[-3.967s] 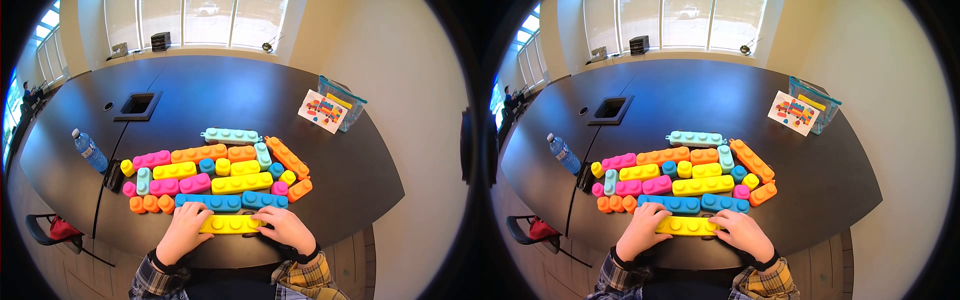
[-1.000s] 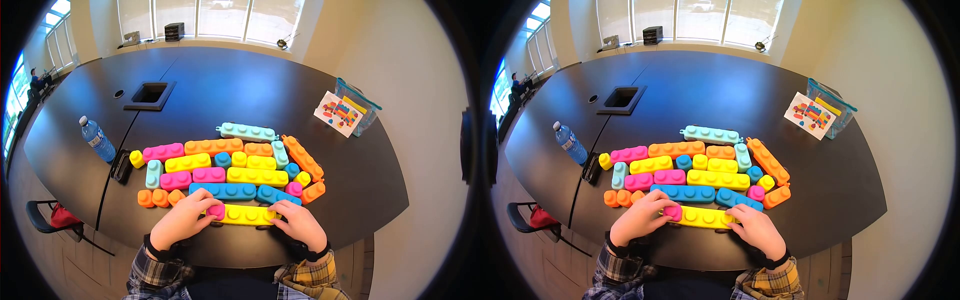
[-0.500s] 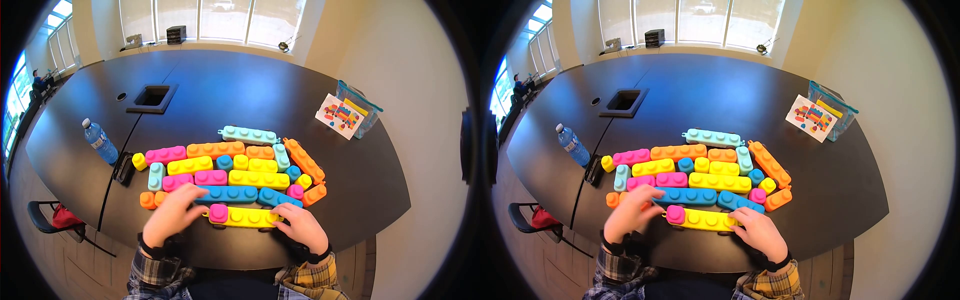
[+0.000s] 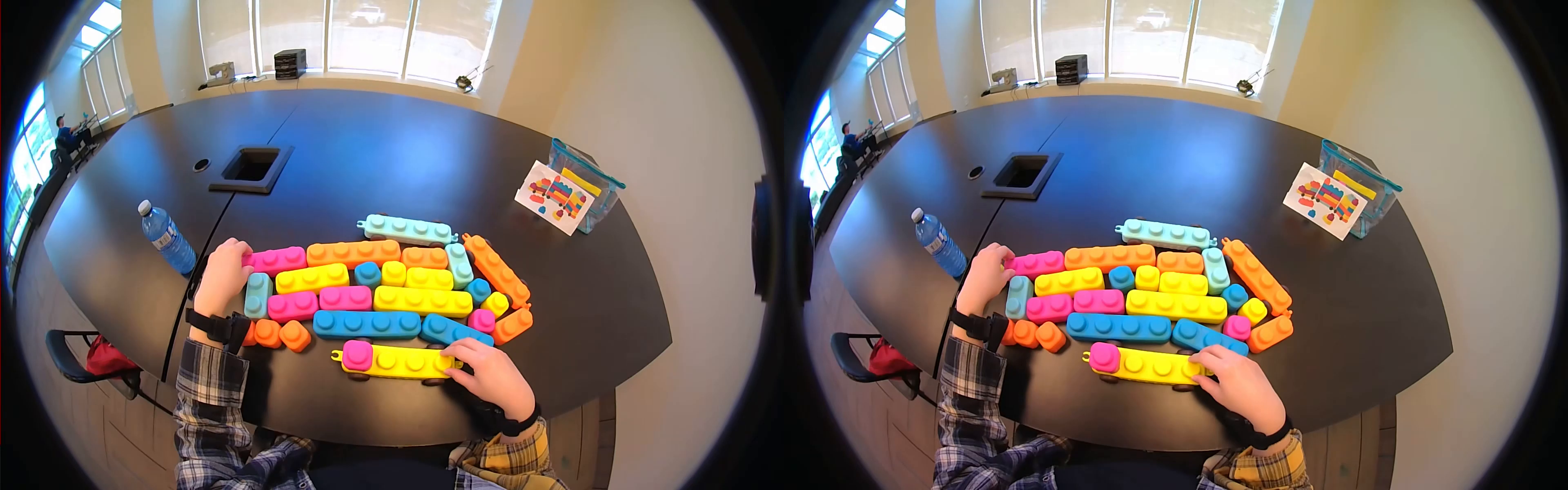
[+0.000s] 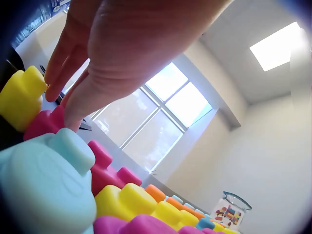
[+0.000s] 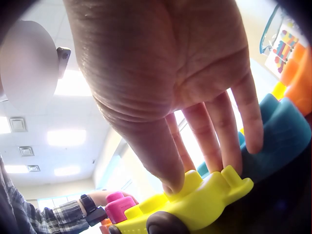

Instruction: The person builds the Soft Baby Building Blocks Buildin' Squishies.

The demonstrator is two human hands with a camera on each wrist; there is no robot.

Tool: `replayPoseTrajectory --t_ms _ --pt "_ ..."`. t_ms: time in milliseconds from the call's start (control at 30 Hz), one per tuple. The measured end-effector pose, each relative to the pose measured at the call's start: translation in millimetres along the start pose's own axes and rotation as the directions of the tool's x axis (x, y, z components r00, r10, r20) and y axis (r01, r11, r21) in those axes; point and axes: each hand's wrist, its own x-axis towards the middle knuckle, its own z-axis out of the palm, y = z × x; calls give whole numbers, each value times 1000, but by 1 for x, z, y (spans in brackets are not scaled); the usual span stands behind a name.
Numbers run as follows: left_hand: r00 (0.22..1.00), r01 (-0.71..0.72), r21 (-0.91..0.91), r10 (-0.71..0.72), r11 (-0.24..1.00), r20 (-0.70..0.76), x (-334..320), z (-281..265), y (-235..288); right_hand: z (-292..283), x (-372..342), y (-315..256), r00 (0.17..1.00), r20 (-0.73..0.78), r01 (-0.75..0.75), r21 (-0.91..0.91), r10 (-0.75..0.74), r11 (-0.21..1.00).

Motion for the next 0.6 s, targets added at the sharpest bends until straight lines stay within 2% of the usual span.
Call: replayPoseTrajectory --t_ms 67,467,600 --pt "989 112 14 -113 994 94 6 -1 -6 1 -1 1 1000 4 -6 5 6 1000" --pt "999 7 3 -7 1000 40 3 10 -7 4 -3 5 1000 -14 9 30 -8 1000" --pt "999 35 -23 -34 999 34 0 -5 8 2 -2 4 1000 5 -16 9 16 1000"
